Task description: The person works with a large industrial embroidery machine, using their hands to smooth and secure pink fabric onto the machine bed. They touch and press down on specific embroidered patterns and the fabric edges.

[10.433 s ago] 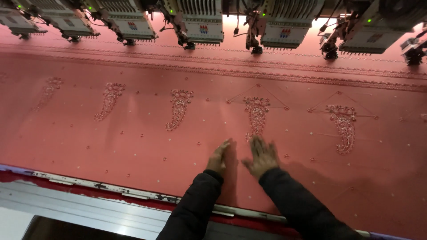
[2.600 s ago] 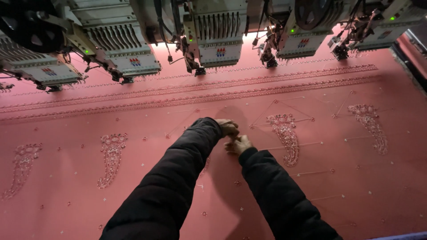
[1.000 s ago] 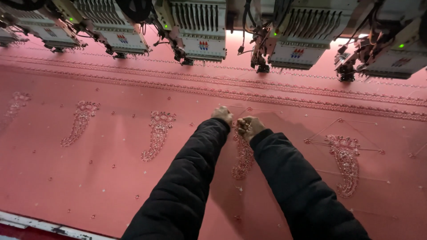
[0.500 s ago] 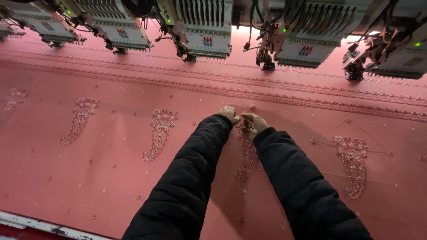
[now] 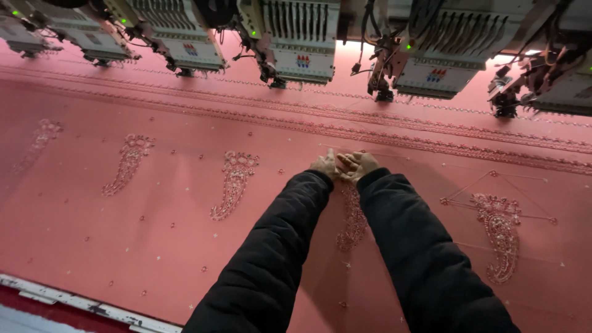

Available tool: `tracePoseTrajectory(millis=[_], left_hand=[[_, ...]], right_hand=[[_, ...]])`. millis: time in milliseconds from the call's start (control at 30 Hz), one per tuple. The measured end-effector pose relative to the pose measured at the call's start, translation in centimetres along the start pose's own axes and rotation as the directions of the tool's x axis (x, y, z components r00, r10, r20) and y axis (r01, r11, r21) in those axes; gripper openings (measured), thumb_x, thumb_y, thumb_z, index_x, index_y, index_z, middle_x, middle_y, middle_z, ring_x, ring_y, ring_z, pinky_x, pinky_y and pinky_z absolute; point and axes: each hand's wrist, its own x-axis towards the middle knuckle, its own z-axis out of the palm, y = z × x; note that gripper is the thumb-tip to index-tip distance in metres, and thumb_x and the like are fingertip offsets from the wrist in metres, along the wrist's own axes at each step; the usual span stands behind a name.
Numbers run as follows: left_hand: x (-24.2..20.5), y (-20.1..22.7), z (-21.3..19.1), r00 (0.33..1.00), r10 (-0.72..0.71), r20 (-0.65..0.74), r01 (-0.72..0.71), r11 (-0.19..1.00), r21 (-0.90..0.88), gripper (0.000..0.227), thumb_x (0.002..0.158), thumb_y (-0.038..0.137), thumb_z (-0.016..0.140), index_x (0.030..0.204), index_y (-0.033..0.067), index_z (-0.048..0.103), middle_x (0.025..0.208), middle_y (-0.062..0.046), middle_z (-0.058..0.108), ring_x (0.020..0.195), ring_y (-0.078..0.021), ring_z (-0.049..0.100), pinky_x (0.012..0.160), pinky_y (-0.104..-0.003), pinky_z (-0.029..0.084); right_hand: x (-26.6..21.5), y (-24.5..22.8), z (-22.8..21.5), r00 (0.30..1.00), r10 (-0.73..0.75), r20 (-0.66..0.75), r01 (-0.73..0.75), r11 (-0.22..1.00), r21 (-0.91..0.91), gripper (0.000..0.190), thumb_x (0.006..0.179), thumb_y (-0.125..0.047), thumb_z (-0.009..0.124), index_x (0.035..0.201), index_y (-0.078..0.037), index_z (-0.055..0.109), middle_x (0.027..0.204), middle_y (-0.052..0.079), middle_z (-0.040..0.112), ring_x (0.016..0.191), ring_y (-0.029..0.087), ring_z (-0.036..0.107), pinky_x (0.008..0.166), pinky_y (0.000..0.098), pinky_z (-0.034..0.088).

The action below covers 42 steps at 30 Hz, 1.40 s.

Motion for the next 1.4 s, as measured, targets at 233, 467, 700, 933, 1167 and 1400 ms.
tracePoseTrajectory(millis=[233,467,700,933,1167,1400], left_hand=[[-7.1,2.2,-2.5,0.993,0.11,-0.034,-0.108,0.993,0.05,0.062,0.082,0.022,0.05,0.143,0.0091,0.042,0.108,-0.025,0.073,0.107,-0.0475,0.071,0.093,-0.058,0.057],[-11.1,3.8,-4.9,0.989,0.134,-0.057,-0.135,0.991,-0.012,0.038,0.094,0.031,0.045,0.119,0.0135,0.068,0.112,-0.02,0.076,0.114,-0.0443,0.07,0.11,-0.062,0.043],[-10.4,3.2,-2.1,0.973,0.211,-0.094,-0.2,0.972,0.121,0.041,0.082,0.038,0.057,0.113,0.0114,0.062,0.104,-0.027,0.074,0.105,-0.0493,0.072,0.095,-0.059,0.055],[-13.7,1.8,0.8,0.98,0.197,0.002,-0.197,0.98,-0.004,0.032,0.082,0.025,0.054,0.11,0.0157,0.064,0.103,-0.02,0.074,0.105,-0.0435,0.073,0.089,-0.053,0.06],[-3.1,-8.4,2.2,0.955,-0.243,-0.172,0.152,0.894,-0.421,0.028,0.093,0.042,0.055,0.109,0.0293,0.073,0.102,-0.004,0.077,0.105,-0.0267,0.074,0.095,-0.042,0.058],[2.3,-9.4,-1.7,0.973,-0.217,-0.074,0.125,0.771,-0.624,0.015,0.084,0.039,0.065,0.086,0.027,0.073,0.063,0.002,0.072,0.062,-0.0149,0.075,0.074,-0.03,0.058]], right_hand=[[4.2,0.8,-1.0,1.0,-0.004,-0.004,0.004,0.999,0.048,0.018,0.107,-0.026,0.047,0.102,-0.015,0.06,0.099,0.004,0.073,0.099,0.029,0.069,0.094,0.045,0.046],[8.5,1.4,-2.6,0.996,-0.076,0.045,0.068,0.986,0.155,0.022,0.098,-0.01,0.047,0.109,-0.015,0.065,0.07,-0.011,0.05,0.062,0.014,0.043,0.081,0.0371,0.053],[6.1,2.3,-3.2,0.994,-0.108,-0.03,0.111,0.98,0.164,0.029,0.1,-0.012,0.036,0.091,-0.011,0.064,0.062,-0.013,0.024,0.054,0.009,0.02,0.062,0.0317,0.036],[-1.4,4.1,-5.0,0.997,-0.071,-0.017,0.072,0.995,0.062,0.026,0.1,-0.019,0.044,0.081,-0.017,0.062,0.059,-0.011,0.025,0.052,0.013,0.025,0.06,0.0343,0.03],[-5.3,2.5,-6.1,0.984,0.068,0.167,-0.074,0.997,0.029,0.023,0.102,-0.011,0.041,0.119,-0.007,0.057,0.073,-0.016,0.032,0.063,0.005,0.028,0.062,0.0269,0.029],[0.7,1.1,-0.6,0.964,0.164,0.211,-0.158,0.986,-0.047,0.027,0.101,-0.014,0.044,0.116,0.005,0.056,0.074,-0.005,0.044,0.065,0.008,0.041,0.062,0.0265,0.036]])
